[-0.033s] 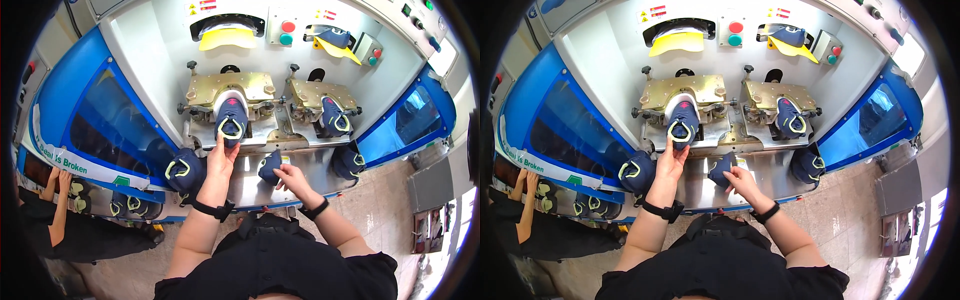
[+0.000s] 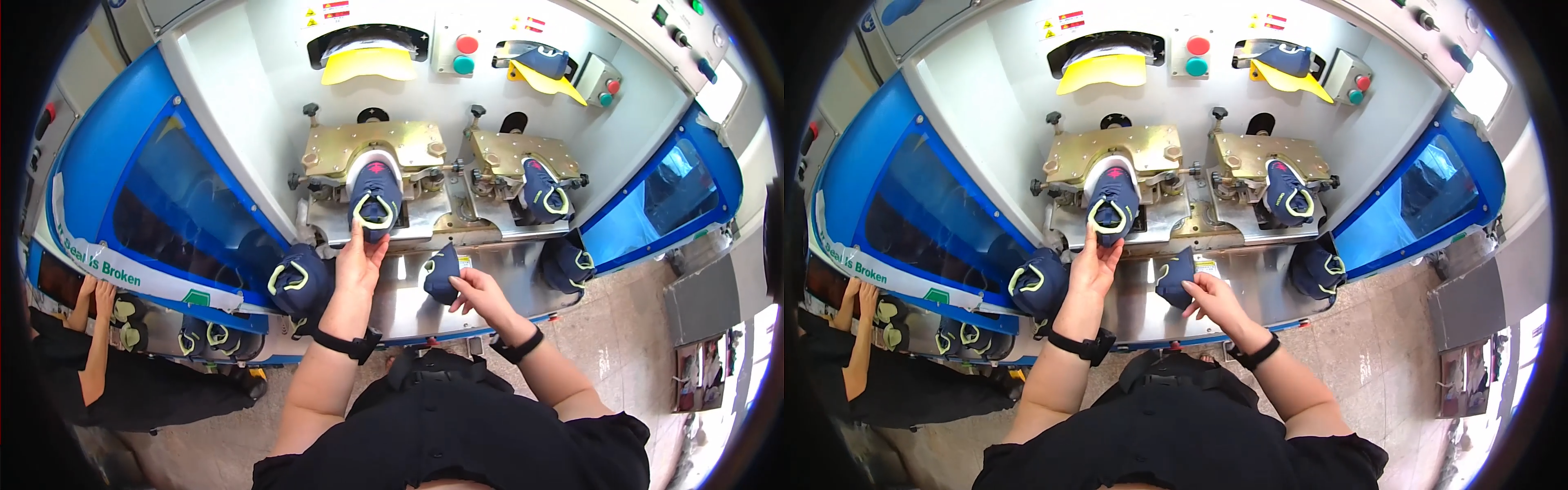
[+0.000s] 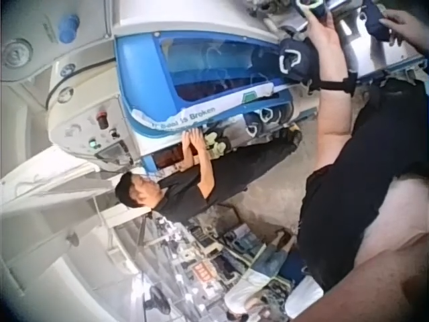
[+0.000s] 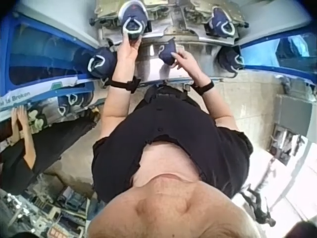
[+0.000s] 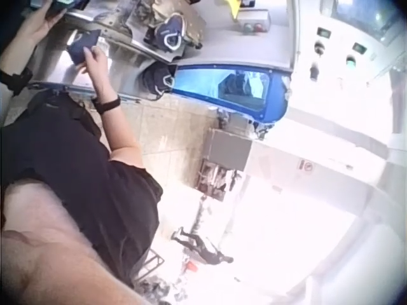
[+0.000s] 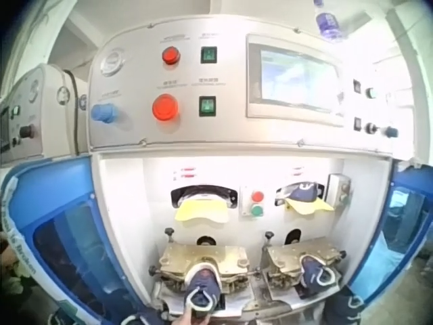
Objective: Operate a toe-lasting machine to shape the front part of a shoe upper.
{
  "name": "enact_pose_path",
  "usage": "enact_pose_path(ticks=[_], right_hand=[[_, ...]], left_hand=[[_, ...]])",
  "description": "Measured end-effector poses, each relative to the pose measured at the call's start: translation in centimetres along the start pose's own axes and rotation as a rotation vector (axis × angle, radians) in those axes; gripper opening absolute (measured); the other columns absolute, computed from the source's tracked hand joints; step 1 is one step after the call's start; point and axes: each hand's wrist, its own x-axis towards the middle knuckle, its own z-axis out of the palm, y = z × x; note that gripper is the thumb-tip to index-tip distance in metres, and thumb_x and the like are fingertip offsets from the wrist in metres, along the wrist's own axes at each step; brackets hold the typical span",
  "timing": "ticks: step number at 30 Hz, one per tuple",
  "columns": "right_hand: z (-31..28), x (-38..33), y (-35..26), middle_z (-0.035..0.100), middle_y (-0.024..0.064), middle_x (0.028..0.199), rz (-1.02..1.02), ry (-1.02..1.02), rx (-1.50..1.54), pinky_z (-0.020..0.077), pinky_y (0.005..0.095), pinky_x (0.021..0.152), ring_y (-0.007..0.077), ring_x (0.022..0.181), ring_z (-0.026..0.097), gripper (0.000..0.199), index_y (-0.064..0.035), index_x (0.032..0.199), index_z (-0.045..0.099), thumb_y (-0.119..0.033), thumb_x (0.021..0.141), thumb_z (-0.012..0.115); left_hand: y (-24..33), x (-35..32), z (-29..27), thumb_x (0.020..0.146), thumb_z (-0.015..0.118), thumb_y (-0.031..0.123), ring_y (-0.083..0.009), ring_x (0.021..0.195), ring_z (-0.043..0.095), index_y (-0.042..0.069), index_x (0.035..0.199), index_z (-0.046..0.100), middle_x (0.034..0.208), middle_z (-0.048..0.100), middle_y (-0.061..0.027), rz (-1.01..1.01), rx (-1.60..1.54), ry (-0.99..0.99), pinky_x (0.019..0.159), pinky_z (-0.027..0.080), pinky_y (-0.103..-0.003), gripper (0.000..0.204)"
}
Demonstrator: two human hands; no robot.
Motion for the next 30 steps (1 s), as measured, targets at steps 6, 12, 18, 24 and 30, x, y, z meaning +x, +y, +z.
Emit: enact_pose_path(ticks=[6,12,18,24,30], right_hand=[[-0.5,-5.6,-3.7,0.064,0.0091,0.096,-0.140,-0.238,0.490,0.0527,0.0286,0.069,0.0164,0.072,0.064,0.035,-0.0020,0.129,0.047,-0.025,0.104,0.043],[2.1,-6.0,-4.9,0.064,0.0140,0.106,-0.221,-0.267,0.860,0.0506,0.0359,0.070,0.0204,0.074,0.061,0.039,-0.0040,0.130,0.049,-0.031,0.105,0.036],[3.5,-4.9,-4.4,0.059,0.0104,0.107,-0.128,-0.181,0.762,0.0502,0.0354,0.074,0.0179,0.081,0.058,0.039,-0.0059,0.125,0.051,-0.035,0.105,0.035],[4.8,-5.2,-6.3,0.059,0.0088,0.111,-0.852,0.334,-0.188,0.0521,0.0316,0.075,0.0173,0.080,0.060,0.038,-0.0080,0.123,0.056,-0.013,0.088,0.070],[5.6,-3.8,-9.9,0.063,0.0084,0.104,-1.353,0.140,-0.826,0.0553,0.0328,0.068,0.0248,0.080,0.066,0.031,-0.0086,0.099,0.067,-0.011,0.071,0.081]], left_hand=[[0.6,0.3,-0.6,0.090,0.067,0.039,-0.0249,0.083,0.069,0.001,0.109,0.061,0.095,0.067,-0.0098,-0.054,-0.023,-0.024,0.068,0.060,-0.030,0.042],[0.3,-2.2,-0.4,0.094,0.054,0.053,-0.0271,0.118,0.057,-0.001,0.125,0.051,0.126,0.059,-0.0134,-0.146,-0.067,-0.362,0.101,0.048,-0.040,0.063],[-0.9,-10.8,0.5,0.096,0.056,0.044,-0.0275,0.129,0.048,0.012,0.141,0.041,0.140,0.050,-0.0093,-0.149,-0.091,-0.768,0.108,0.040,-0.044,0.058],[3.1,-11.0,0.4,0.103,0.044,0.017,-0.0229,0.116,0.060,0.014,0.132,0.051,0.129,0.061,-0.0063,0.022,0.016,-0.634,0.100,0.049,-0.043,0.030],[4.7,-12.2,0.8,0.103,0.046,0.025,-0.0243,0.118,0.058,0.015,0.141,0.041,0.133,0.056,-0.0091,0.064,-0.015,-0.566,0.096,0.050,-0.043,0.040]])
